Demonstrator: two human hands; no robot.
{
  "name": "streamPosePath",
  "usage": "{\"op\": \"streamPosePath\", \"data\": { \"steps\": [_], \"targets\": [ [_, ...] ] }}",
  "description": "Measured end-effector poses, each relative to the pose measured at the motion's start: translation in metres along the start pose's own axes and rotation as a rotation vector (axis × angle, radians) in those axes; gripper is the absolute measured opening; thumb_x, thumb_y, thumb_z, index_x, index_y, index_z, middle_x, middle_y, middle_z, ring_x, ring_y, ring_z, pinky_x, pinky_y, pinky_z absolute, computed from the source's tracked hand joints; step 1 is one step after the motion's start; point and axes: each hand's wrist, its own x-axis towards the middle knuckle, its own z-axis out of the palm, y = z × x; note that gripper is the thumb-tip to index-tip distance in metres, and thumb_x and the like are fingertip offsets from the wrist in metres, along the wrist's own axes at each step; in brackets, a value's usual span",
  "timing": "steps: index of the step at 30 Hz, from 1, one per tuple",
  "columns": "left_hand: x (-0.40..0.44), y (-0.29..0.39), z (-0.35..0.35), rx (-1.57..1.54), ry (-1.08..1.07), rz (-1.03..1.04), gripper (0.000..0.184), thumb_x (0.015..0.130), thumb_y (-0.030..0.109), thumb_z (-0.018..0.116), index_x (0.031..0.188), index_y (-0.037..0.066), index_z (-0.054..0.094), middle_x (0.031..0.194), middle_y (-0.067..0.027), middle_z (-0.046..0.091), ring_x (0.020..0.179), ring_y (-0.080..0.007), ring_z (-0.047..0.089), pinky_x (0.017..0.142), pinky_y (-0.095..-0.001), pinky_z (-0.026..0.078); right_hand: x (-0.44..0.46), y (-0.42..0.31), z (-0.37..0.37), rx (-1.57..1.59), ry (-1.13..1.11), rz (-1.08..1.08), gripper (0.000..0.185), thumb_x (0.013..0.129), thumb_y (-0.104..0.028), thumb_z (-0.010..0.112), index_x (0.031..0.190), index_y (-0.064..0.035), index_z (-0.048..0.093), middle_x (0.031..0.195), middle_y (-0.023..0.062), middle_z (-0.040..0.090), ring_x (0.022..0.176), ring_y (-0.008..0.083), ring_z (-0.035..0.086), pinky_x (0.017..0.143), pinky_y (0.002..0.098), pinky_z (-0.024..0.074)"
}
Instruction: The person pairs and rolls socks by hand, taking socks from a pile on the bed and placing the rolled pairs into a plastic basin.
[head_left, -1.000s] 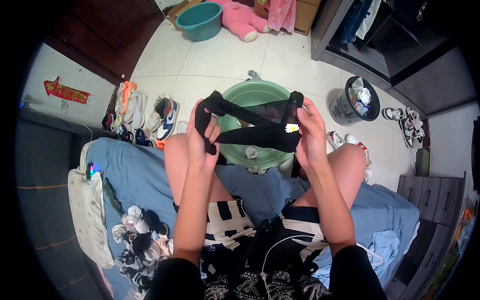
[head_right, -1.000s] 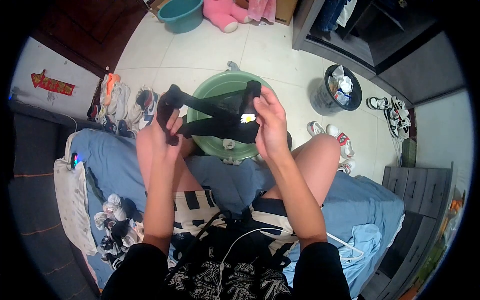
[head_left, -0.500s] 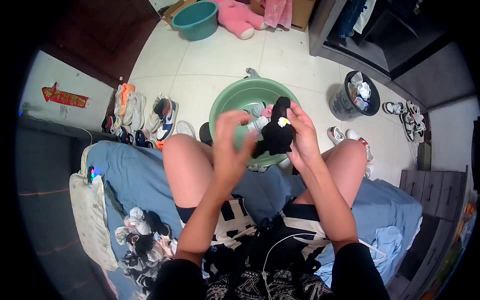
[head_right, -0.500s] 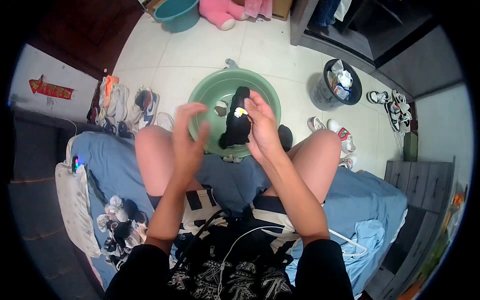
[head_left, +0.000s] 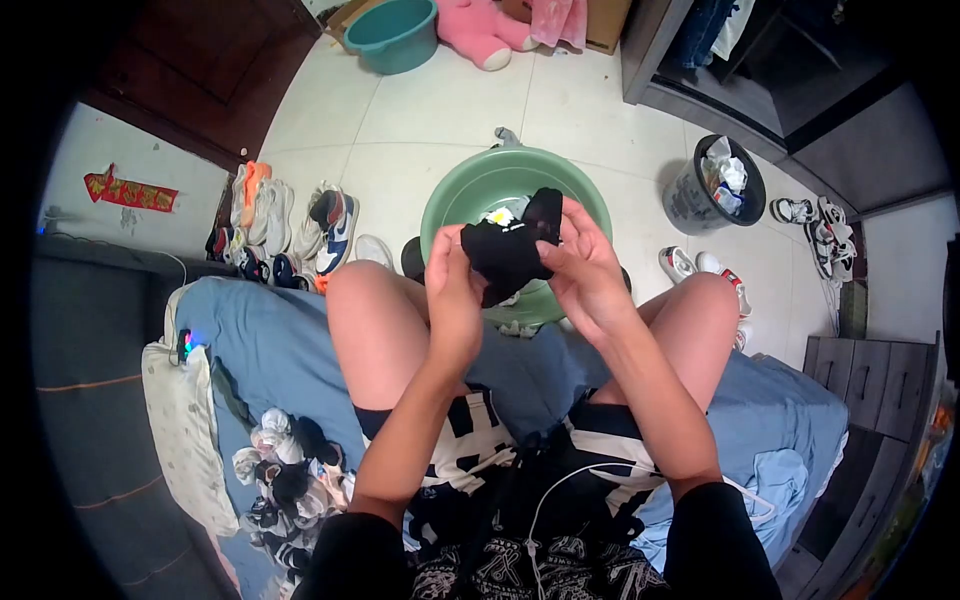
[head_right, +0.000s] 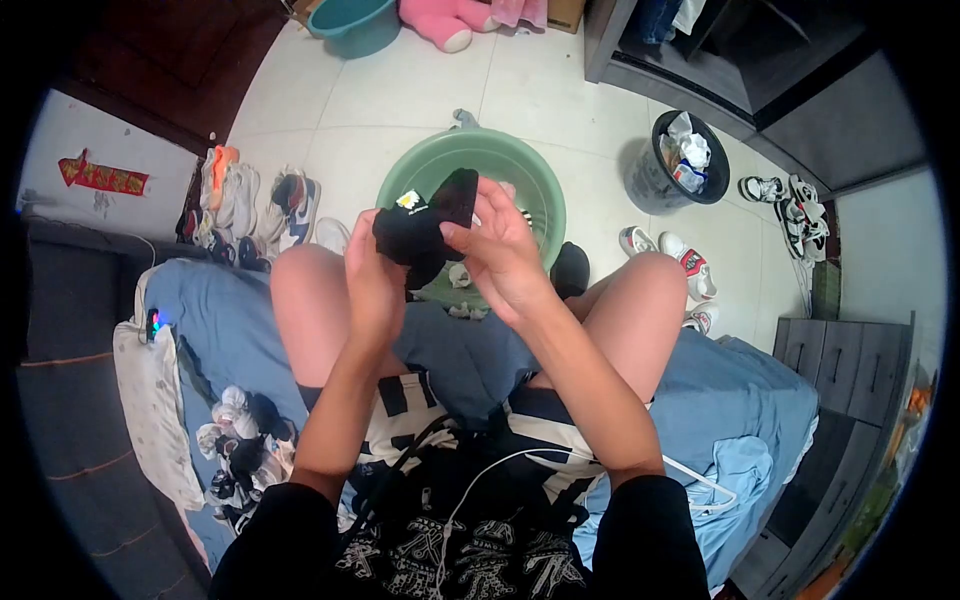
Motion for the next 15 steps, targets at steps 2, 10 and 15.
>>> {"op": "streamPosePath", "data": {
  "steps": [2, 10, 15],
  "targets": [
    [-0.004, 0.007, 0.013, -0.096, 0.115, 0.024, 0.022, 0.102, 0.019, 0.037, 0.114, 0.004, 0.05, 0.102, -0.0064, 0.06, 0.092, -0.0137, 0.06, 0.081, -0.0271, 0.049, -0.002, -0.001, 0.007, -0.016, 0.019, -0.029, 0.056, 0.083, 0.006, 0.063, 0.133, -0.0035, 0.039, 0.127, 0.0089, 0.052, 0.117, 0.0206, 0.052, 0.1, 0.0338, 0.0433],
    [0.003, 0.004, -0.002, 0.018, 0.139, 0.134, 0.022, 0.102, 0.018, 0.039, 0.111, 0.001, 0.05, 0.1, -0.0111, 0.064, 0.084, -0.0183, 0.065, 0.072, -0.0327, 0.055, 0.003, 0.013, 0.0, -0.34, 0.054, -0.097, 0.088, 0.079, -0.003, 0.076, 0.143, 0.0057, 0.017, 0.136, 0.0161, 0.044, 0.125, 0.0222, 0.046, 0.105, 0.0335, 0.0389],
    [-0.005, -0.002, -0.001, 0.462, 0.115, 0.278, 0.016, 0.101, 0.014, 0.046, 0.103, -0.001, 0.052, 0.079, -0.0071, 0.065, 0.07, -0.0091, 0.063, 0.066, -0.0259, 0.055, 0.0, 0.024, -0.003, -0.563, 0.072, -0.231, 0.069, 0.082, -0.003, 0.073, 0.136, 0.008, 0.032, 0.128, 0.0143, 0.05, 0.117, 0.0192, 0.052, 0.099, 0.0288, 0.0429]
  ]
}}
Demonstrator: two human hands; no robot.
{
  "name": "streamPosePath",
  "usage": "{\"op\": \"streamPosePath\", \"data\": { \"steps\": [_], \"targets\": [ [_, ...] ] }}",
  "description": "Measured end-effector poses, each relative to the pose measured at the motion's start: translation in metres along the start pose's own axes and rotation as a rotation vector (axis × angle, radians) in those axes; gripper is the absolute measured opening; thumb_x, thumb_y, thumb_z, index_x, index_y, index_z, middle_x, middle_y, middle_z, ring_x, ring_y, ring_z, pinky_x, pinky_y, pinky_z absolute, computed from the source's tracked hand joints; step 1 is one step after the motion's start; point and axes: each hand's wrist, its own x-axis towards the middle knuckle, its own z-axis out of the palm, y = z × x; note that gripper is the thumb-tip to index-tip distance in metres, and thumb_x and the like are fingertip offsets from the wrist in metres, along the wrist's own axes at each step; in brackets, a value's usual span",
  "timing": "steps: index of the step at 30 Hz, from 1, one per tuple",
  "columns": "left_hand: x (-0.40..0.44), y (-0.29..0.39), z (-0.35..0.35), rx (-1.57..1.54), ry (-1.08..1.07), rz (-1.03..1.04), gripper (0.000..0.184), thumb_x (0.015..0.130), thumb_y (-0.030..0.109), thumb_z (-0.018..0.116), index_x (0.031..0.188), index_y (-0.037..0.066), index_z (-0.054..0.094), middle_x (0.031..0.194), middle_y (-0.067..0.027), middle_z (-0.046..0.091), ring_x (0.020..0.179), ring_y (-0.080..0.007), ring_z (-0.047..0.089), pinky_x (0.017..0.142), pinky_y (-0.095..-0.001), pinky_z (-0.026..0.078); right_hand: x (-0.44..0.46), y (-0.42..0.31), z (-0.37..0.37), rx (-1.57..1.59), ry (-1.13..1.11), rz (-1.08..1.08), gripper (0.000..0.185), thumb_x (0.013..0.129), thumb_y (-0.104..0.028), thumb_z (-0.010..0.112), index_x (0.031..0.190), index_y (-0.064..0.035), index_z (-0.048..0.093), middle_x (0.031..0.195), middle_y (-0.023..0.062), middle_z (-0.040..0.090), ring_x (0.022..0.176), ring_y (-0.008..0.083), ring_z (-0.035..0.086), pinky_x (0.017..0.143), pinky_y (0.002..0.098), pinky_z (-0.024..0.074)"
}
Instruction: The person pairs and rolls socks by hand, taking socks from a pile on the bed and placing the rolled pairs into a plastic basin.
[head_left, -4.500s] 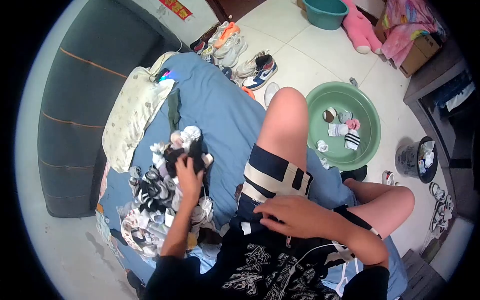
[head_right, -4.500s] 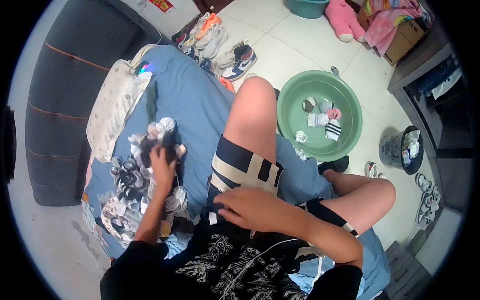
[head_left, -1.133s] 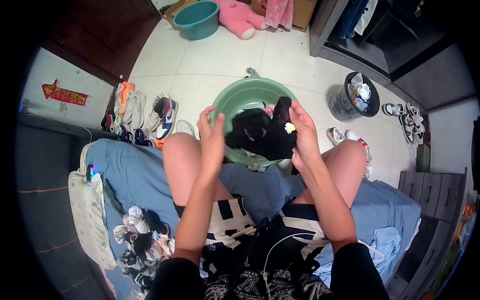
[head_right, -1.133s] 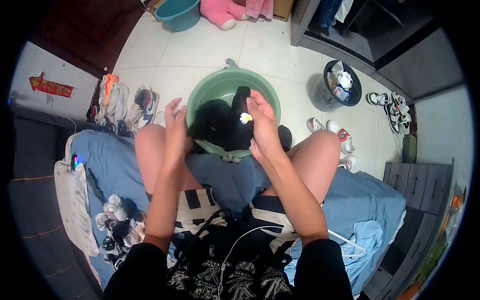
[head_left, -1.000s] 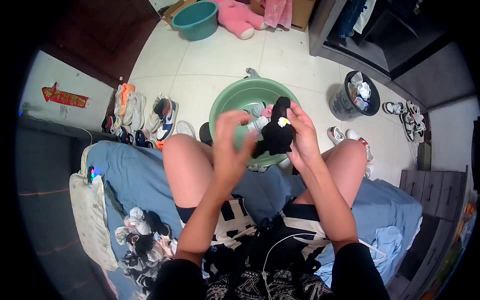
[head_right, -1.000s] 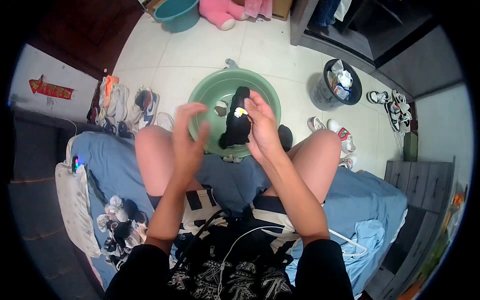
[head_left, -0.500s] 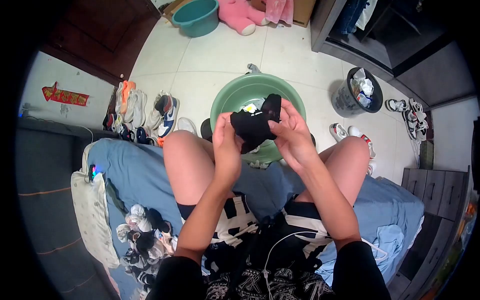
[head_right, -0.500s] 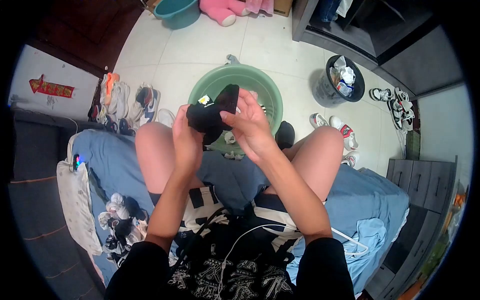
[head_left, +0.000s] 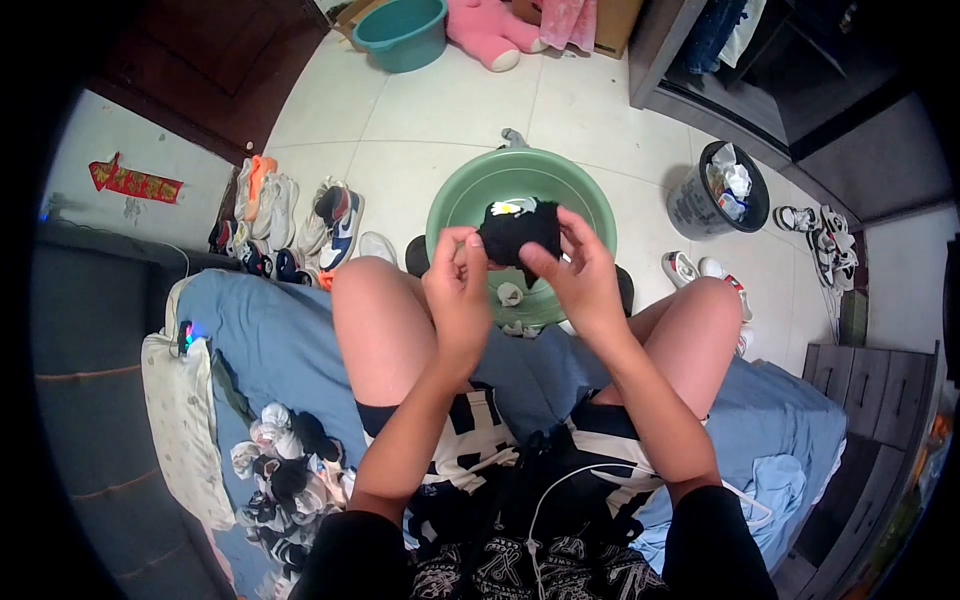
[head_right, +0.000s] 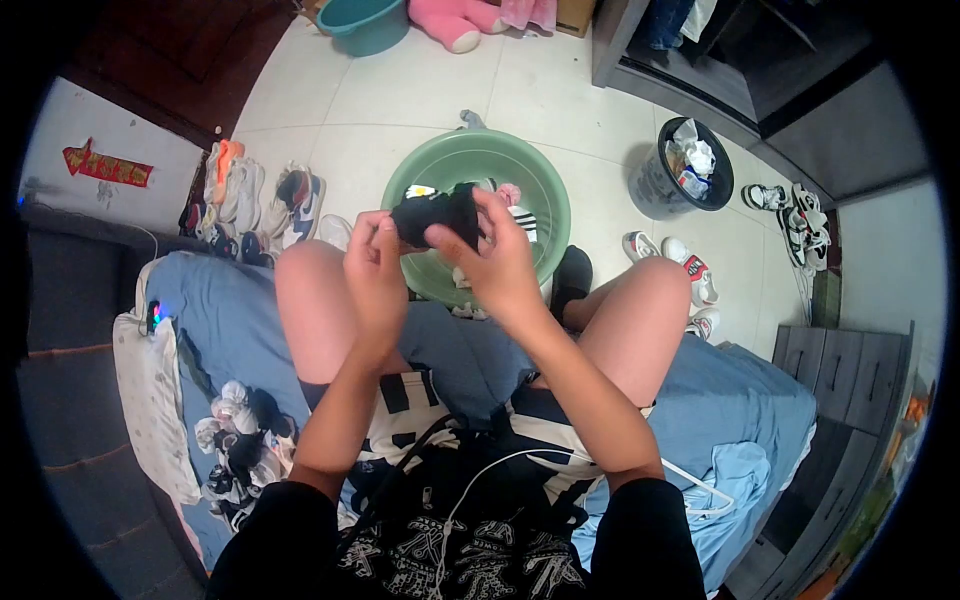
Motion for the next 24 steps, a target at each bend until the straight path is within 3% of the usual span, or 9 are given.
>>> {"op": "streamPosePath", "data": {
  "steps": [3, 6, 9, 17, 19, 20, 21, 22, 24],
  "targets": [
    [0.001, -0.001, 0.003, 0.002, -0.025, 0.036, 0.017, 0.101, 0.013, 0.046, 0.101, -0.002, 0.053, 0.079, -0.007, 0.064, 0.068, -0.0082, 0.062, 0.065, -0.026, 0.055, 0.003, 0.003, -0.008, 0.105, 0.043, 0.106, 0.022, 0.091, -0.006, 0.064, 0.11, 0.0043, 0.059, 0.107, 0.0082, 0.063, 0.099, 0.0116, 0.06, 0.089, 0.0245, 0.0468],
    [0.007, -0.003, 0.003, -0.149, -0.047, -0.029, 0.019, 0.102, 0.015, 0.043, 0.1, -0.001, 0.053, 0.081, -0.0068, 0.064, 0.068, -0.0094, 0.062, 0.065, -0.0265, 0.056, 0.004, 0.003, -0.015, 0.132, 0.012, 0.297, 0.027, 0.089, -0.003, 0.064, 0.115, 0.0027, 0.059, 0.111, 0.0067, 0.064, 0.102, 0.0113, 0.059, 0.092, 0.0243, 0.0451],
    [0.012, -0.005, -0.001, -0.259, -0.043, -0.077, 0.02, 0.103, 0.016, 0.041, 0.099, 0.0, 0.053, 0.084, -0.007, 0.063, 0.068, -0.0105, 0.062, 0.064, -0.0269, 0.057, 0.004, -0.004, -0.012, 0.348, -0.012, 0.266, 0.029, 0.088, -0.001, 0.064, 0.116, 0.0047, 0.058, 0.112, 0.0099, 0.064, 0.101, 0.0136, 0.061, 0.09, 0.0264, 0.0474],
    [0.011, -0.01, 0.001, -0.263, -0.068, -0.086, 0.018, 0.101, 0.017, 0.044, 0.098, 0.0, 0.051, 0.081, -0.0043, 0.06, 0.067, -0.0098, 0.059, 0.059, -0.0241, 0.051, 0.009, -0.003, -0.015, 0.279, -0.012, 0.213, 0.026, 0.086, -0.001, 0.066, 0.111, 0.0045, 0.061, 0.105, 0.0089, 0.067, 0.097, 0.0126, 0.062, 0.088, 0.0263, 0.0485],
    [0.017, -0.02, 0.002, 0.189, 0.209, 0.393, 0.016, 0.096, 0.017, 0.055, 0.097, 0.001, 0.05, 0.072, -0.0005, 0.052, 0.061, -0.0081, 0.049, 0.053, -0.0233, 0.042, 0.008, 0.005, -0.018, 0.232, 0.029, 0.242, 0.022, 0.087, -0.001, 0.066, 0.108, 0.0043, 0.062, 0.102, 0.0085, 0.067, 0.093, 0.0117, 0.063, 0.085, 0.0256, 0.0494],
    [0.013, -0.024, 0.001, 0.189, 0.209, 0.394, 0.016, 0.096, 0.017, 0.055, 0.097, 0.001, 0.05, 0.072, -0.0005, 0.052, 0.061, -0.0081, 0.049, 0.053, -0.0233, 0.042, 0.008, 0.01, -0.019, -0.007, 0.035, 0.223, 0.018, 0.087, -0.002, 0.065, 0.104, 0.004, 0.063, 0.097, 0.0076, 0.068, 0.088, 0.0106, 0.063, 0.08, 0.0248, 0.0498],
    [0.007, -0.013, 0.004, 0.224, 0.044, 0.326, 0.017, 0.093, 0.016, 0.059, 0.096, 0.002, 0.049, 0.07, 0.0003, 0.049, 0.06, -0.008, 0.045, 0.051, -0.0235, 0.039, 0.007, 0.015, -0.02, -0.245, 0.041, 0.202, 0.014, 0.088, -0.003, 0.065, 0.101, 0.0036, 0.063, 0.093, 0.0068, 0.069, 0.083, 0.0095, 0.063, 0.076, 0.0239, 0.0503],
    [0.003, -0.003, 0.007, 0.257, -0.122, 0.256, 0.02, 0.091, 0.016, 0.063, 0.096, 0.003, 0.049, 0.068, 0.0012, 0.045, 0.059, -0.0078, 0.041, 0.05, -0.0238, 0.035, 0.006, 0.018, -0.017, -0.245, 0.041, 0.201, 0.014, 0.088, -0.003, 0.065, 0.101, 0.0036, 0.063, 0.093, 0.0068, 0.069, 0.083, 0.0095, 0.063, 0.076, 0.0239, 0.0503],
    [0.004, -0.003, 0.008, 0.327, -0.249, 0.107, 0.011, 0.094, 0.011, 0.059, 0.091, 0.006, 0.049, 0.073, 0.0008, 0.048, 0.064, -0.007, 0.047, 0.056, -0.0235, 0.04, 0.001, 0.024, -0.008, 0.004, 0.063, 0.068, 0.012, 0.089, -0.006, 0.065, 0.095, 0.0034, 0.064, 0.087, 0.0058, 0.068, 0.077, 0.007, 0.061, 0.067, 0.023, 0.0488]
  ]
}}
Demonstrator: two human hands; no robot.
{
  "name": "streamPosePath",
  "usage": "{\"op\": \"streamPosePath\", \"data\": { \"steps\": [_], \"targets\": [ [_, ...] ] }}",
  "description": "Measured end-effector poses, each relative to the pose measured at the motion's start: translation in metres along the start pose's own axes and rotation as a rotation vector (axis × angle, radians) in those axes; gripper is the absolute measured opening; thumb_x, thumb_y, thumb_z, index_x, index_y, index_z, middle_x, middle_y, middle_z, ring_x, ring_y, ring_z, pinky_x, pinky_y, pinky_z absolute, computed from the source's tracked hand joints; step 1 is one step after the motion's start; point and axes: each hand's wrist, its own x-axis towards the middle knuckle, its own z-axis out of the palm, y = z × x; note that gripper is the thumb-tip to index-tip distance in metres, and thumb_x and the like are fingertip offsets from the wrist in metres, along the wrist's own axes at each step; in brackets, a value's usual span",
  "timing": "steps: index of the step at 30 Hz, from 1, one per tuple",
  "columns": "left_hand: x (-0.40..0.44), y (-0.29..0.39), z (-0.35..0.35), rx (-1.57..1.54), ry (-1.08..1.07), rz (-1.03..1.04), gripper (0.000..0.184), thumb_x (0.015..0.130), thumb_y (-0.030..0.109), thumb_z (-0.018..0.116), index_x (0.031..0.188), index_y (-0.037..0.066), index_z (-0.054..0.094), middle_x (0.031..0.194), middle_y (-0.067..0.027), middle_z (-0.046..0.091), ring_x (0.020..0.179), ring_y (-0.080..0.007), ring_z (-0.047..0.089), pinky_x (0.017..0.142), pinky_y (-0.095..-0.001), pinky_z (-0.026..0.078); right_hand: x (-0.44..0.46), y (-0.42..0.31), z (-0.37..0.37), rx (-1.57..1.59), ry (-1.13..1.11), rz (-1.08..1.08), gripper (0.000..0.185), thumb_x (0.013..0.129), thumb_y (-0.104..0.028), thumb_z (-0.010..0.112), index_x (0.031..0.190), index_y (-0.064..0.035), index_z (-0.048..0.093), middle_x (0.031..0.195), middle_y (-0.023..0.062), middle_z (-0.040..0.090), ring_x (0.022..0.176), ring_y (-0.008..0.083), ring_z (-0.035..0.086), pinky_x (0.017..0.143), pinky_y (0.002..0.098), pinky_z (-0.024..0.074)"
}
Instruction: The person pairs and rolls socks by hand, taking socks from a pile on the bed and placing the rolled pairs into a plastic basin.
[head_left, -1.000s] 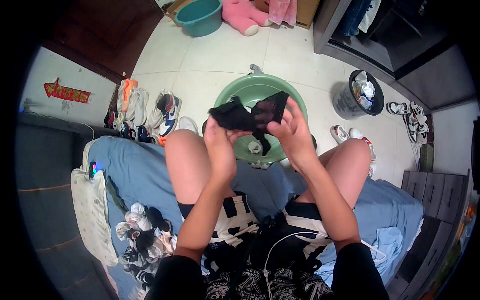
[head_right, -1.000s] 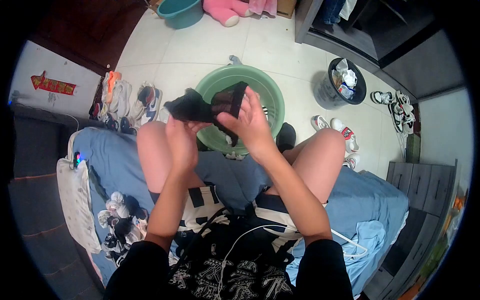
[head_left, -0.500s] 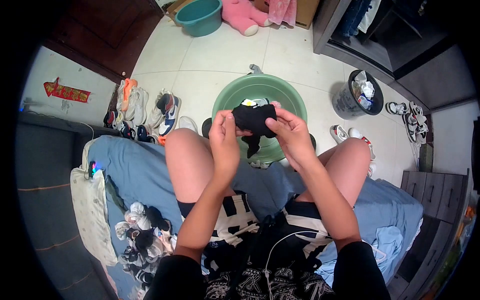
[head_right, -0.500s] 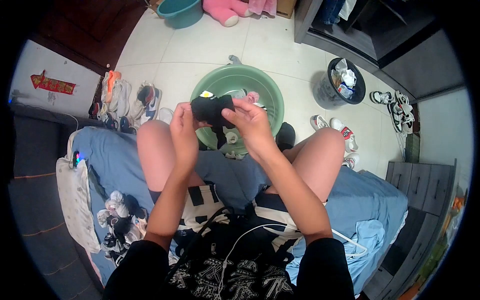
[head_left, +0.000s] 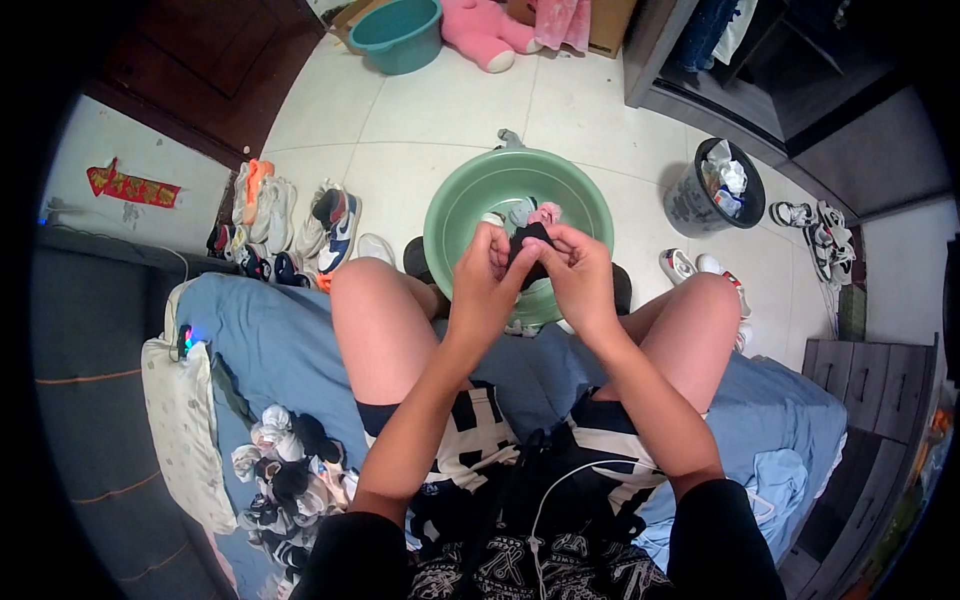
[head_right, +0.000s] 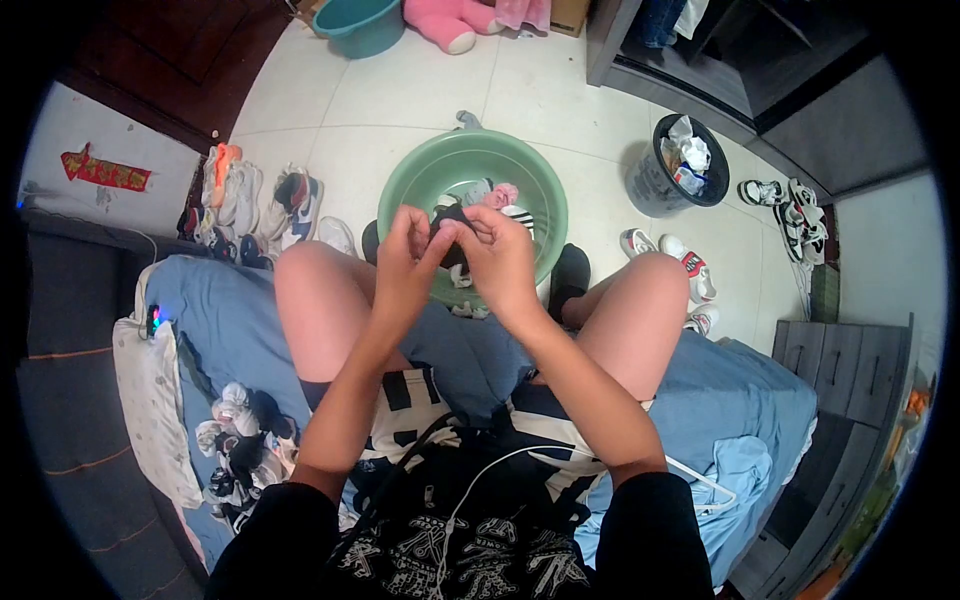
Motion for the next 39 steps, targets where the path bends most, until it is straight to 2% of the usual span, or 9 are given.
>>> {"op": "streamPosePath", "data": {
  "steps": [2, 16, 18, 22, 27, 29, 33, 36, 39],
  "targets": [
    [0.001, -0.011, 0.002, -0.058, -0.033, -0.124, 0.018, 0.093, 0.011, 0.06, 0.087, 0.004, 0.044, 0.063, -0.0005, 0.046, 0.054, -0.0066, 0.041, 0.047, -0.0241, 0.034, 0.003, 0.005, -0.006, -0.171, 0.038, -0.028, 0.012, 0.091, -0.008, 0.063, 0.097, 0.0019, 0.063, 0.087, 0.0059, 0.068, 0.076, 0.007, 0.061, 0.067, 0.0227, 0.0477],
    [0.003, -0.037, 0.017, -0.039, -0.145, 0.069, 0.013, 0.09, -0.003, 0.051, 0.103, 0.0, 0.047, 0.072, -0.0115, 0.057, 0.064, -0.0134, 0.056, 0.053, -0.0292, 0.044, 0.005, -0.026, -0.014, 0.893, 0.022, 0.47, 0.031, 0.095, -0.018, 0.052, 0.121, -0.0005, 0.053, 0.114, 0.0107, 0.061, 0.106, 0.0205, 0.059, 0.094, 0.0336, 0.0453],
    [0.003, -0.039, 0.015, -0.382, -0.359, -0.313, 0.023, 0.089, -0.007, 0.048, 0.11, 0.001, 0.05, 0.084, -0.0092, 0.063, 0.075, -0.0163, 0.061, 0.062, -0.0321, 0.05, -0.004, -0.026, -0.015, 0.726, -0.179, 0.481, 0.043, 0.084, -0.008, 0.058, 0.126, -0.002, 0.049, 0.115, 0.0108, 0.059, 0.107, 0.0214, 0.059, 0.096, 0.0343, 0.0447],
    [0.003, -0.038, 0.013, -0.971, -0.172, -0.676, 0.026, 0.095, 0.012, 0.04, 0.114, 0.001, 0.055, 0.103, -0.0073, 0.062, 0.09, -0.0162, 0.063, 0.075, -0.0309, 0.054, -0.014, -0.02, 0.006, 0.5, -0.24, 0.418, 0.051, 0.078, 0.01, 0.061, 0.125, -0.0029, 0.047, 0.113, 0.0061, 0.058, 0.105, 0.0159, 0.057, 0.093, 0.0314, 0.0452],
    [0.012, -0.051, -0.006, -0.998, -0.004, -0.541, 0.023, 0.097, 0.014, 0.045, 0.111, 0.001, 0.058, 0.101, -0.0095, 0.064, 0.089, -0.0186, 0.064, 0.08, -0.0306, 0.054, -0.012, 0.001, 0.021, 0.055, -0.178, 0.064, 0.034, 0.078, 0.01, 0.063, 0.108, -0.0014, 0.053, 0.102, 0.0047, 0.06, 0.093, 0.0095, 0.056, 0.082, 0.0245, 0.0456],
    [0.015, -0.05, -0.01, -1.053, 0.222, -0.584, 0.024, 0.097, 0.016, 0.047, 0.111, 0.0, 0.058, 0.101, -0.008, 0.064, 0.087, -0.0168, 0.064, 0.079, -0.0304, 0.054, 0.004, 0.01, 0.013, -0.165, 0.084, 0.004, 0.021, 0.077, 0.009, 0.064, 0.093, -0.0009, 0.056, 0.091, 0.0049, 0.059, 0.084, 0.0089, 0.056, 0.077, 0.0242, 0.0461],
    [0.013, -0.033, -0.007, -1.147, 0.021, -0.689, 0.024, 0.098, 0.019, 0.046, 0.105, 0.001, 0.061, 0.096, -0.0055, 0.065, 0.084, -0.0124, 0.063, 0.071, -0.0258, 0.051, 0.016, 0.021, 0.004, -0.572, 0.367, -0.279, 0.017, 0.079, 0.011, 0.059, 0.093, 0.001, 0.057, 0.088, 0.0042, 0.06, 0.082, 0.0139, 0.06, 0.076, 0.0264, 0.0461],
    [0.016, -0.022, -0.002, -1.023, -0.046, -0.589, 0.023, 0.097, 0.017, 0.046, 0.102, 0.002, 0.062, 0.092, -0.005, 0.065, 0.081, -0.0127, 0.063, 0.068, -0.0245, 0.05, 0.024, 0.022, -0.008, -0.289, 0.283, -0.226, 0.019, 0.084, 0.008, 0.053, 0.1, 0.0005, 0.058, 0.095, 0.0044, 0.063, 0.087, 0.0153, 0.06, 0.079, 0.0259, 0.0455],
    [0.015, -0.024, 0.009, -0.788, 0.094, -0.477, 0.021, 0.096, 0.015, 0.046, 0.1, 0.002, 0.061, 0.091, -0.0047, 0.065, 0.077, -0.012, 0.062, 0.069, -0.0258, 0.05, 0.006, 0.0, 0.003, 0.517, 0.055, 0.336, 0.024, 0.091, -0.003, 0.044, 0.108, -0.0032, 0.06, 0.104, 0.0046, 0.064, 0.091, 0.0122, 0.06, 0.078, 0.0267, 0.0475]
  ]
}}
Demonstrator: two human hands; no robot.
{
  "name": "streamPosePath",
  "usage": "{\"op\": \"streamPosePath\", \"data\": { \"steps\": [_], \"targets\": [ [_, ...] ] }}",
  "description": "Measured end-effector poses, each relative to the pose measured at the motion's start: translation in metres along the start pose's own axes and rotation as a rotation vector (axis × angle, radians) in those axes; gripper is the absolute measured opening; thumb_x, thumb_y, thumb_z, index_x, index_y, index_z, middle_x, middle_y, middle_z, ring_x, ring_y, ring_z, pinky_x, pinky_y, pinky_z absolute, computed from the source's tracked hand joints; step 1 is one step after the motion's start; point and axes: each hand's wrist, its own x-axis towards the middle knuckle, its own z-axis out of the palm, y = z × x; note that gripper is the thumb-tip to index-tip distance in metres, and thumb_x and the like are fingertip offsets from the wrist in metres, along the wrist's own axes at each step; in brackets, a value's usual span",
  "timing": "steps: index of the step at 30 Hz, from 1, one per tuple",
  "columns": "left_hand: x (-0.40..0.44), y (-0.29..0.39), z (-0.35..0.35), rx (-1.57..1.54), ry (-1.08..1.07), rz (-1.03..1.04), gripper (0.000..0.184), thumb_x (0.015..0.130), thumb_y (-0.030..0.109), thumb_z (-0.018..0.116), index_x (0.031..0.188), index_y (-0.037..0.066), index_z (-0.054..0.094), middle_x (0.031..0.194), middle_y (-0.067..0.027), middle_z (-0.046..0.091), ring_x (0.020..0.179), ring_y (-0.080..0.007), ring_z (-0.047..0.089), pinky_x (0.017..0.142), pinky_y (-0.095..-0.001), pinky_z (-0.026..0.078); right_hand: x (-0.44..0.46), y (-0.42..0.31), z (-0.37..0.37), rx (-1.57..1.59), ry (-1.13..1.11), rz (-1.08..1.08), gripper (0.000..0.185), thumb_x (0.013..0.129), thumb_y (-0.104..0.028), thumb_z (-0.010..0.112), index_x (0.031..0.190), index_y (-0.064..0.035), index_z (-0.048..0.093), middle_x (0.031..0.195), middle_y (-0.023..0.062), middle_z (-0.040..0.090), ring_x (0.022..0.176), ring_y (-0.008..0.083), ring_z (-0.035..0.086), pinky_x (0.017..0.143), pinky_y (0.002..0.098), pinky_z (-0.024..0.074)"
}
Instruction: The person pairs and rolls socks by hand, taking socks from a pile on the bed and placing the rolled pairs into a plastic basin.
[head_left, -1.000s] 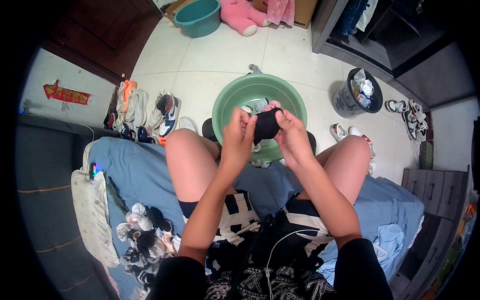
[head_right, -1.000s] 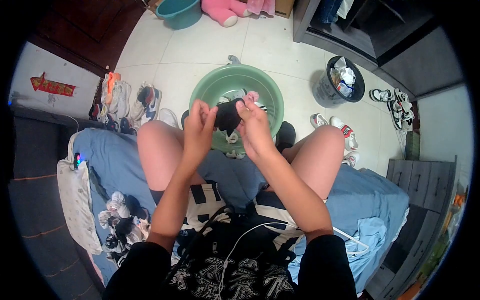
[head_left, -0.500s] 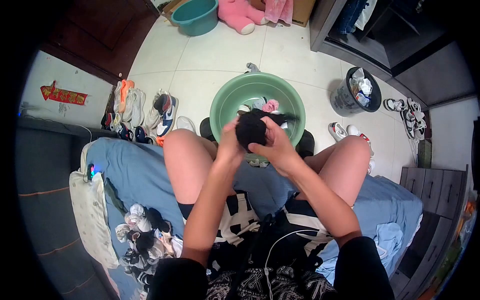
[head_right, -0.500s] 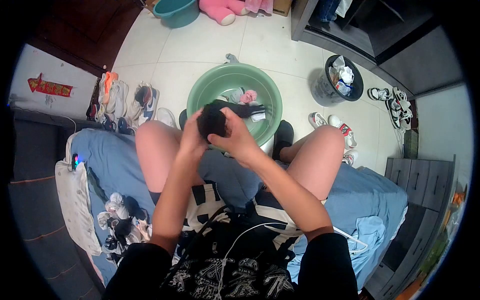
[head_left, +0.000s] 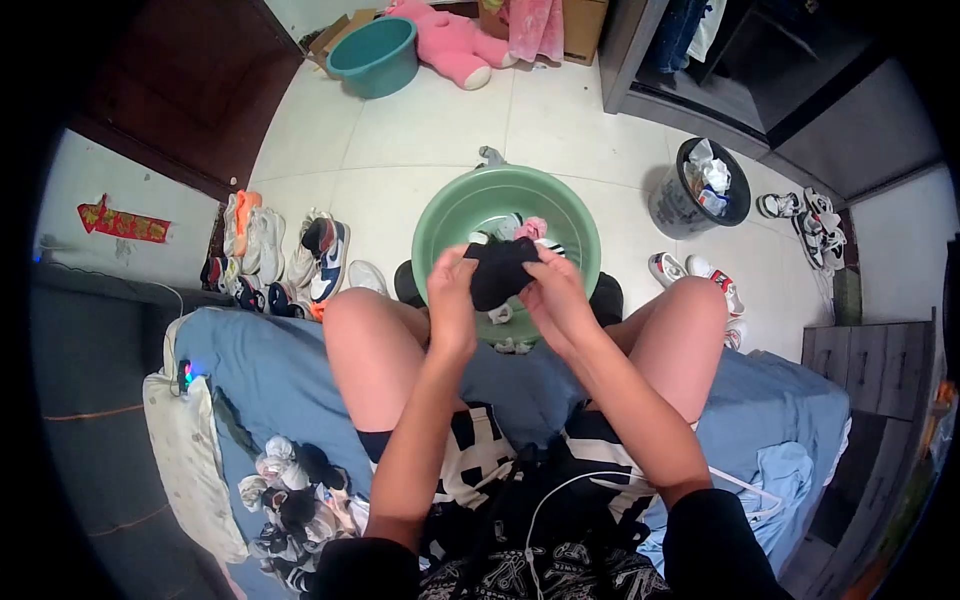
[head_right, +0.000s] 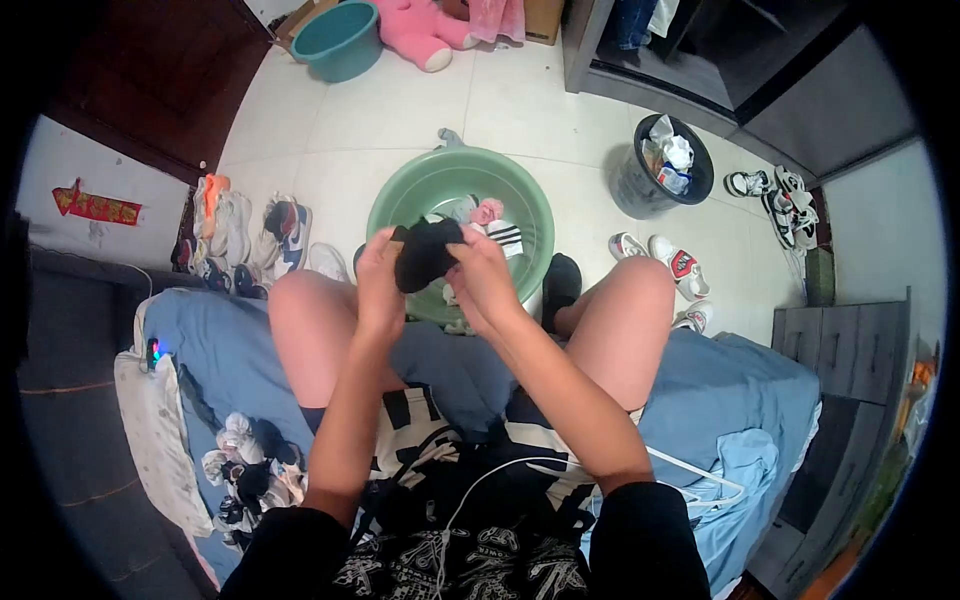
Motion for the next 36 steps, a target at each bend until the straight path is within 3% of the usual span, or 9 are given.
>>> {"op": "streamPosePath", "data": {
  "steps": [5, 8, 16, 22, 25, 28, 32, 34, 36],
  "targets": [
    [0.004, -0.01, -0.017, 0.011, 0.031, 0.052, 0.019, 0.096, 0.013, 0.045, 0.097, 0.003, 0.061, 0.086, -0.0035, 0.064, 0.072, -0.0117, 0.061, 0.066, -0.0261, 0.049, 0.001, 0.001, -0.012, 0.046, -0.112, 0.258, 0.018, 0.093, -0.01, 0.047, 0.099, 0.0004, 0.06, 0.092, 0.0054, 0.066, 0.08, 0.0127, 0.063, 0.067, 0.0257, 0.0501],
    [0.005, 0.01, -0.027, -0.284, 0.141, -0.011, 0.017, 0.097, 0.016, 0.046, 0.094, 0.006, 0.06, 0.078, -0.0016, 0.06, 0.069, -0.0102, 0.059, 0.062, -0.0236, 0.048, 0.015, -0.009, -0.027, -0.417, 0.088, -0.059, 0.027, 0.095, -0.022, 0.051, 0.089, 0.0024, 0.059, 0.07, 0.0083, 0.063, 0.059, 0.0149, 0.061, 0.052, 0.0249, 0.0479],
    [-0.003, 0.011, -0.016, -0.032, 0.188, 0.051, 0.018, 0.089, 0.014, 0.046, 0.098, 0.004, 0.059, 0.08, -0.0025, 0.055, 0.073, -0.0116, 0.055, 0.066, -0.0262, 0.045, -0.009, -0.01, 0.004, -0.55, -0.31, 0.117, 0.03, 0.091, -0.016, 0.058, 0.119, -0.0048, 0.051, 0.109, 0.0096, 0.058, 0.078, 0.014, 0.061, 0.063, 0.0304, 0.0534],
    [0.001, 0.018, -0.026, 0.139, 0.13, 0.039, 0.017, 0.09, 0.008, 0.051, 0.099, 0.004, 0.064, 0.075, 0.0005, 0.055, 0.065, -0.0066, 0.047, 0.061, -0.0214, 0.037, 0.004, -0.025, -0.014, -0.677, -0.144, 0.05, 0.02, 0.09, -0.01, 0.055, 0.109, -0.0037, 0.058, 0.091, 0.0012, 0.061, 0.077, 0.0092, 0.059, 0.062, 0.0252, 0.0488],
    [0.004, 0.024, -0.03, 0.411, -0.066, -0.014, 0.027, 0.093, 0.014, 0.053, 0.117, 0.003, 0.057, 0.103, -0.0098, 0.061, 0.087, -0.0171, 0.058, 0.079, -0.0293, 0.047, 0.023, -0.036, -0.046, -0.613, -0.087, 0.015, 0.023, 0.091, -0.012, 0.053, 0.111, -0.0029, 0.057, 0.095, 0.0049, 0.061, 0.081, 0.0127, 0.06, 0.067, 0.0267, 0.0498],
    [0.005, 0.026, -0.037, 0.311, 0.019, -0.018, 0.049, 0.094, 0.019, 0.053, 0.138, 0.006, 0.036, 0.14, -0.0151, 0.043, 0.133, -0.022, 0.037, 0.112, -0.04, 0.026, 0.025, -0.046, -0.06, -0.954, 0.201, -0.188, 0.033, 0.09, -0.016, 0.054, 0.116, 0.0024, 0.055, 0.101, 0.0124, 0.061, 0.083, 0.0181, 0.061, 0.068, 0.0291, 0.052],
    [-0.001, 0.037, -0.049, 0.456, 0.13, 0.082, 0.038, 0.097, 0.016, 0.047, 0.132, 0.002, 0.043, 0.127, -0.0143, 0.052, 0.122, -0.0208, 0.047, 0.103, -0.0297, 0.034, 0.024, -0.054, -0.064, -0.877, 0.22, -0.233, 0.032, 0.089, -0.017, 0.054, 0.115, 0.0024, 0.055, 0.1, 0.0122, 0.061, 0.08, 0.0168, 0.059, 0.069, 0.0294, 0.051],
    [-0.032, 0.063, -0.061, 0.599, -0.015, 0.401, 0.025, 0.098, 0.01, 0.043, 0.118, -0.001, 0.053, 0.119, -0.0148, 0.056, 0.111, -0.021, 0.054, 0.098, -0.0296, 0.039, 0.026, -0.053, -0.066, -0.896, 0.199, -0.233, 0.031, 0.089, -0.016, 0.054, 0.114, 0.0024, 0.055, 0.098, 0.0116, 0.061, 0.079, 0.0159, 0.059, 0.068, 0.0284, 0.0501],
    [-0.077, 0.072, -0.076, 0.648, 0.168, 0.591, 0.019, 0.096, 0.008, 0.045, 0.105, -0.001, 0.06, 0.1, -0.0108, 0.063, 0.097, -0.0182, 0.059, 0.091, -0.0297, 0.044, 0.024, -0.048, -0.063, -0.935, 0.157, -0.22, 0.028, 0.088, -0.015, 0.054, 0.111, 0.002, 0.056, 0.09, 0.0093, 0.063, 0.076, 0.0137, 0.058, 0.066, 0.0261, 0.0479]
  ]
}}
